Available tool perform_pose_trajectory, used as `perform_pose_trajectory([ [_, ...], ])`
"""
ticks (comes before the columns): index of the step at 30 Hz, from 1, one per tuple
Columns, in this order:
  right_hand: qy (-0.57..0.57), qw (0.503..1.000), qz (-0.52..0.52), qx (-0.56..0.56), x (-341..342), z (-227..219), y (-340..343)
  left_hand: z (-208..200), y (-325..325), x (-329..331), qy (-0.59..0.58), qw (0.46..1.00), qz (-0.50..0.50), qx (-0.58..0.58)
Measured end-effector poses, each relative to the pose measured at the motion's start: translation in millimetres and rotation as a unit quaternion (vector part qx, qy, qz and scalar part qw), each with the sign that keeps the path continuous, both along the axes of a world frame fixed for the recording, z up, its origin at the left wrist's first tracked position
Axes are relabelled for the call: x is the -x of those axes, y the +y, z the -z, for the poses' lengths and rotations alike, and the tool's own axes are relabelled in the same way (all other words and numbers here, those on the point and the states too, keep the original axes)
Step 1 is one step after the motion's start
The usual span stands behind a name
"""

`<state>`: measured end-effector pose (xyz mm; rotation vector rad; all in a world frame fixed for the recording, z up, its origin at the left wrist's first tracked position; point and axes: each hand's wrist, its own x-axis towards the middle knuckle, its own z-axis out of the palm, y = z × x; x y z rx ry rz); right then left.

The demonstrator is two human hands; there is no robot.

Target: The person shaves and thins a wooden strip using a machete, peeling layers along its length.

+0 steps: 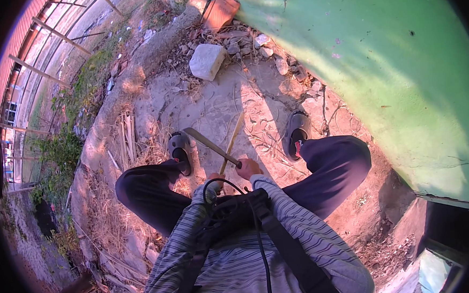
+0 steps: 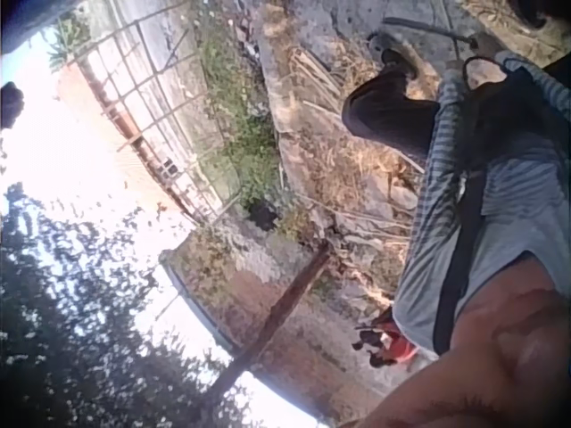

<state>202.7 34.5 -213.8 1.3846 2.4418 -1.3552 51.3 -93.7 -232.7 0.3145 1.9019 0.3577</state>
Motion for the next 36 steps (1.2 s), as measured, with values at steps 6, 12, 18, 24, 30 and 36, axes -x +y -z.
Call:
perform_pose_trajectory([
  [6, 0.024, 1.000, -0.009, -0.004, -15.4, 8.0, -0.8, -8.6, 5.5, -9.6, -0.022, 0.999, -0.006, 0.024],
  [12, -0.054, 0.998, 0.039, -0.005, -11.6, 20.6, 3.0, -19.2, 9.7, -8.8, -0.013, 1.000, -0.011, 0.016],
  [18, 0.005, 1.000, -0.031, -0.001, -10.9, 14.3, 6.2, -17.3, 0.7, -2.1, -0.044, 0.997, -0.046, 0.042],
  [24, -0.062, 0.996, 0.042, -0.058, -5.9, 7.5, 50.3, -56.5, 23.5, -7.3, 0.076, 0.982, 0.173, -0.019],
  [30, 0.045, 0.994, 0.031, -0.094, 40.4, -73.3, 88.3, -93.9, 52.3, 23.6, 0.166, 0.960, 0.169, -0.150],
  [36, 0.023, 0.974, -0.046, -0.220, 52.8, -154.9, 162.2, -181.6, 73.6, 29.1, 0.243, 0.915, 0.158, -0.280],
])
